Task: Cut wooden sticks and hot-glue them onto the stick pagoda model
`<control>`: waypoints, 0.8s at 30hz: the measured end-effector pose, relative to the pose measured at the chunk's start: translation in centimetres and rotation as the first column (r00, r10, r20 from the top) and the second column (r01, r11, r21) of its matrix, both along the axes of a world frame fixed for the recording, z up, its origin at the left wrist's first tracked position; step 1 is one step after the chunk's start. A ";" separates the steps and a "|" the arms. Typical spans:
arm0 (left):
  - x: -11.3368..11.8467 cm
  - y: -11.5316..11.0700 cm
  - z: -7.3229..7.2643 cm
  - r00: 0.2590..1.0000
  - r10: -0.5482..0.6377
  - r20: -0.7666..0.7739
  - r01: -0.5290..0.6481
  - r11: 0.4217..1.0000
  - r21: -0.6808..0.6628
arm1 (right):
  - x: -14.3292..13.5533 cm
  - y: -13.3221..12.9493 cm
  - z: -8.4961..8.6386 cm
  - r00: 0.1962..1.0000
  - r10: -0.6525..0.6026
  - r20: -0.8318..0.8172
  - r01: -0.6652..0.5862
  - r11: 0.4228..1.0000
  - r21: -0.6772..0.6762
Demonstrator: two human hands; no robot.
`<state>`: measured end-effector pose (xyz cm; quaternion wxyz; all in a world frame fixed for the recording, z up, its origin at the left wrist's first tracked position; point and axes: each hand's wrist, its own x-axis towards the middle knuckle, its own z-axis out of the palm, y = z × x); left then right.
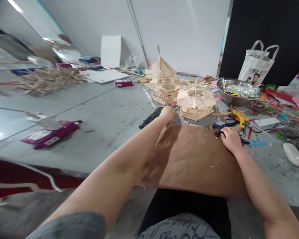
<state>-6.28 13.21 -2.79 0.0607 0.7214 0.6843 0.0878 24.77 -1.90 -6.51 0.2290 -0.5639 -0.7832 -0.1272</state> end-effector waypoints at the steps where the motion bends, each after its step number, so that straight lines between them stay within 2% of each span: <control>1: 0.0 0.5 0.0 1.000 0.007 0.002 -0.007 1.000 -0.014 | 0.0 0.0 0.0 1.000 0.012 0.000 -0.012 1.000 0.007; 7: -0.2 2.3 -0.4 0.998 -0.007 0.060 0.006 1.000 0.003 | 0.0 0.1 -0.3 0.999 0.049 -0.005 -0.049 0.998 0.029; 11: -0.5 3.0 -0.5 0.997 0.032 0.064 -0.032 0.999 -0.011 | 0.0 0.1 -0.4 0.999 0.047 -0.013 -0.047 0.999 0.027; 16: -0.6 3.5 -0.7 0.995 0.093 0.021 -0.093 0.995 -0.023 | 0.0 0.2 -0.6 0.999 0.040 -0.029 -0.040 0.999 0.023; 24: -0.6 3.6 -1.3 0.998 0.063 0.003 -0.063 0.998 -0.010 | 0.1 0.4 -0.9 0.998 0.056 -0.031 -0.055 0.998 0.031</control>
